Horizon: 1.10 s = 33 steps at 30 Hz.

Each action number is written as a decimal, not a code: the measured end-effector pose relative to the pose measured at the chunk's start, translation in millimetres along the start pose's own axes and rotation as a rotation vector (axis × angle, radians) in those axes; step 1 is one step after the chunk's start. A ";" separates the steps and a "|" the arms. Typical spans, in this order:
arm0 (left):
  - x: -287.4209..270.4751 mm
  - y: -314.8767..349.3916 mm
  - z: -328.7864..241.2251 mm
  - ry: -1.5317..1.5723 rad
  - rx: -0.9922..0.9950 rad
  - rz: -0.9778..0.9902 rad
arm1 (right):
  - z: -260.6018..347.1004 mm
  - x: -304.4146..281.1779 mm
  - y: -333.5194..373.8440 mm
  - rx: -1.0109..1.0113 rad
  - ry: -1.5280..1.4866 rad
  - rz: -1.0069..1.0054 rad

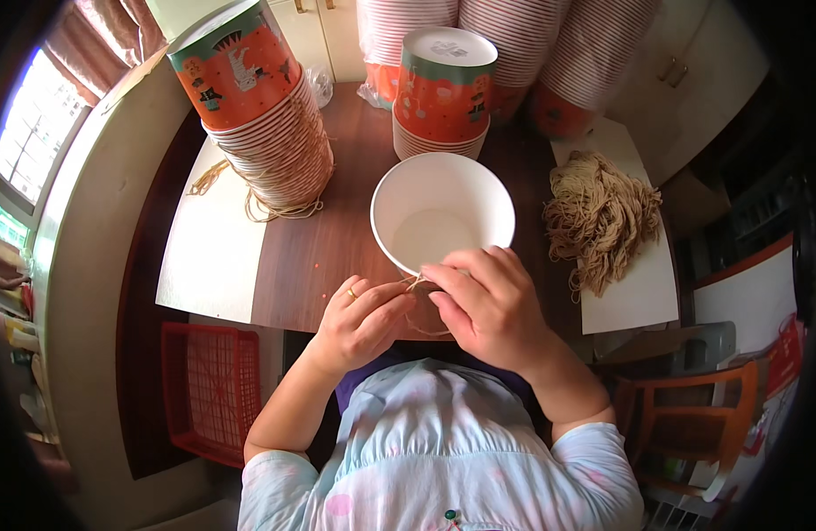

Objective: Thread and knot twine strings through pre-drilled holes in paper buckets to create handles.

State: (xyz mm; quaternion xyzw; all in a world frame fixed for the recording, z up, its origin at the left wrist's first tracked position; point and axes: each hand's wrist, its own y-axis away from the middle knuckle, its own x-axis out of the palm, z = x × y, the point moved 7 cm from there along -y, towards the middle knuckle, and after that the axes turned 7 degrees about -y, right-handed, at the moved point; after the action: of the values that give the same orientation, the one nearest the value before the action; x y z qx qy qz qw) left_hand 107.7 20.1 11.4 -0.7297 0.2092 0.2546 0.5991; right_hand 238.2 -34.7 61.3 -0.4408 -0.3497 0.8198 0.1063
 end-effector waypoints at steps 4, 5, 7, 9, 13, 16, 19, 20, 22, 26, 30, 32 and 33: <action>-2.3 -3.9 -1.9 0.040 -0.023 -0.022 | 2.9 21.9 -0.6 -0.205 0.131 0.114; -0.7 -2.5 -2.6 0.039 -0.022 -0.022 | 4.2 23.7 0.5 -0.225 0.163 0.093; 0.1 5.3 4.0 0.092 -0.132 -0.078 | 8.0 24.3 4.0 -0.204 0.179 0.068; -0.1 6.5 1.6 0.072 -0.174 -0.143 | 10.1 24.4 13.1 -0.146 0.165 0.017; -4.7 8.9 -7.2 -0.041 -0.283 -0.240 | 7.9 29.3 32.9 0.054 0.035 -0.119; 0.7 16.3 -8.4 -0.077 -0.387 -0.308 | -2.8 48.8 46.8 0.184 0.071 -0.067; 24.9 40.3 8.2 0.541 -0.884 -0.404 | -13.7 65.6 49.2 0.217 0.009 -0.139; 29.9 44.5 10.5 0.649 -0.977 -0.415 | -13.3 64.3 47.9 0.258 0.008 -0.172; 34.0 49.6 16.2 0.761 -1.064 -0.447 | -18.1 71.0 48.5 0.295 -0.105 -0.205; 41.8 63.4 29.0 0.974 -1.172 -0.487 | -26.5 78.4 44.7 0.395 -0.424 -0.253; 42.6 67.5 34.3 1.080 -1.186 -0.533 | -36.7 91.3 49.6 0.608 -0.865 -0.245; 41.0 66.7 34.8 1.089 -1.173 -0.518 | -40.7 104.2 53.6 0.735 -1.107 -0.261; 40.8 65.5 34.3 1.101 -1.159 -0.501 | -43.3 110.0 55.6 0.817 -1.252 -0.274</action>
State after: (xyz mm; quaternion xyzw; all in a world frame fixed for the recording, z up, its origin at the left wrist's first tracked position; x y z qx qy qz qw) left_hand 95.6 41.0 -69.6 -0.9671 0.1395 -0.2117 -0.0196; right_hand 215.4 -1.7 -62.9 0.2288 -0.0647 0.9607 0.1436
